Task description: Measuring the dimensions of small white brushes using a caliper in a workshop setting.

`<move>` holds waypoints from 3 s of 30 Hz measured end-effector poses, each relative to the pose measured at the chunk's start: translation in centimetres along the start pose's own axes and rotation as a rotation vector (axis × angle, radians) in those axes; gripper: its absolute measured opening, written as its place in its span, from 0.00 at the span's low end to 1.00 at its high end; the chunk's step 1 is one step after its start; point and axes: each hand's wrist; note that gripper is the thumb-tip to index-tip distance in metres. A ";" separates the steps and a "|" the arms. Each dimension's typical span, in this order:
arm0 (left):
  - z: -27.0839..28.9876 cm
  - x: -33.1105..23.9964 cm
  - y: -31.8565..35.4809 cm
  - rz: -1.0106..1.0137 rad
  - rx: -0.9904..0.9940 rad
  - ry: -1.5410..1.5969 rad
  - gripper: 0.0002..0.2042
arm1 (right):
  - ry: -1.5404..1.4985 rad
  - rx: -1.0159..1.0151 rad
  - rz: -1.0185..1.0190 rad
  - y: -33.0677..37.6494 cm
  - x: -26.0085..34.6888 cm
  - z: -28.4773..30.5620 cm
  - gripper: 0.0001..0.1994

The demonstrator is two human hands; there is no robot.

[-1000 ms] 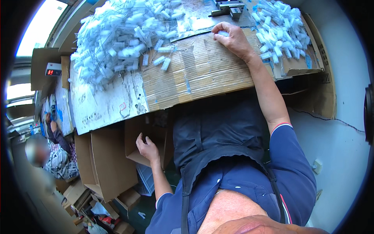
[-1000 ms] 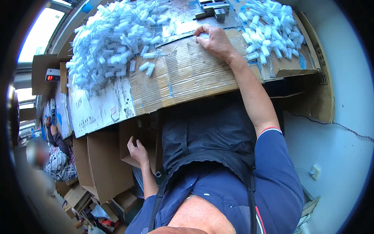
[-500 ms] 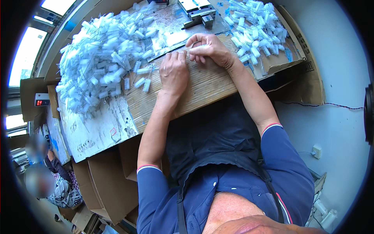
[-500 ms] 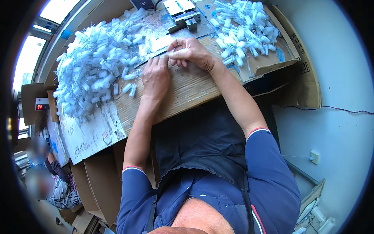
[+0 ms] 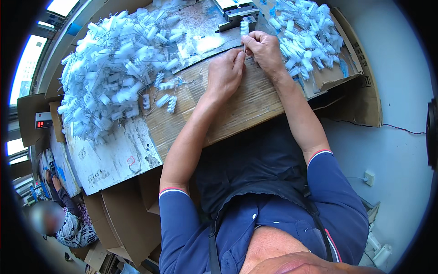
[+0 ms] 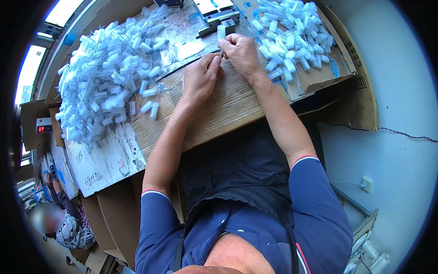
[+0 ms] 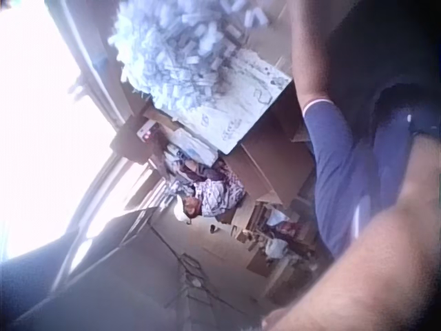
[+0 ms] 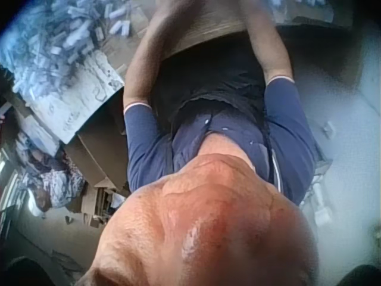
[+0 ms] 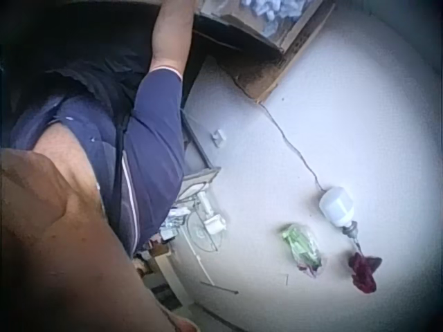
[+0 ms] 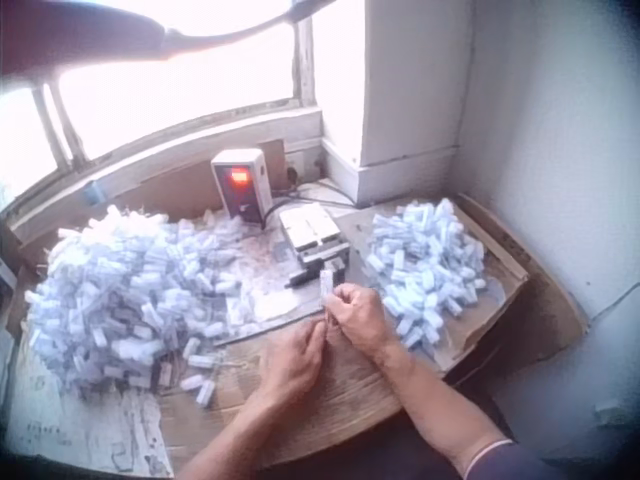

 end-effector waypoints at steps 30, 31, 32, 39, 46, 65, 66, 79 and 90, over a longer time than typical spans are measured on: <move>1.3 1.7 -0.6 -0.319 -0.584 -0.214 0.10 | 0.854 -0.268 0.190 -3.5 -1.6 -0.9 0.16; 1.4 1.7 -0.6 -0.320 -0.582 -0.216 0.10 | 0.867 -0.271 0.179 -3.4 -1.1 -1.2 0.17; 1.4 1.8 -0.6 -0.280 -0.566 -0.200 0.12 | 0.880 -0.273 0.168 -3.4 -0.9 -1.3 0.18; 1.0 2.7 -1.5 -0.198 -0.564 -0.244 0.20 | 0.719 -0.364 0.217 -3.8 -1.8 -0.9 0.17; 0.4 2.6 -6.4 -0.142 -0.394 -0.591 0.20 | 0.600 -0.415 0.270 -3.6 -2.5 -1.0 0.17; 5.5 3.3 -1.4 -0.383 -0.383 -0.698 0.05 | 0.616 -0.337 0.481 1.5 1.5 0.9 0.08; 6.4 2.7 0.7 -0.377 -0.389 -0.670 0.04 | 0.663 -0.354 0.475 1.9 2.2 2.0 0.07; 15.4 5.8 29.6 0.020 -0.685 -0.648 0.03 | 1.383 -0.082 0.337 2.0 1.0 15.1 0.20; 10.6 17.6 45.7 0.633 -0.454 -0.727 0.10 | 1.075 -0.021 0.420 0.1 1.8 11.7 0.16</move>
Point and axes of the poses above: each hand's wrist, its own y-axis away from the middle knuckle, its own z-axis out of the back of the hand, x = y × z, and after that the axes turned 2 degrees about -y, right-handed
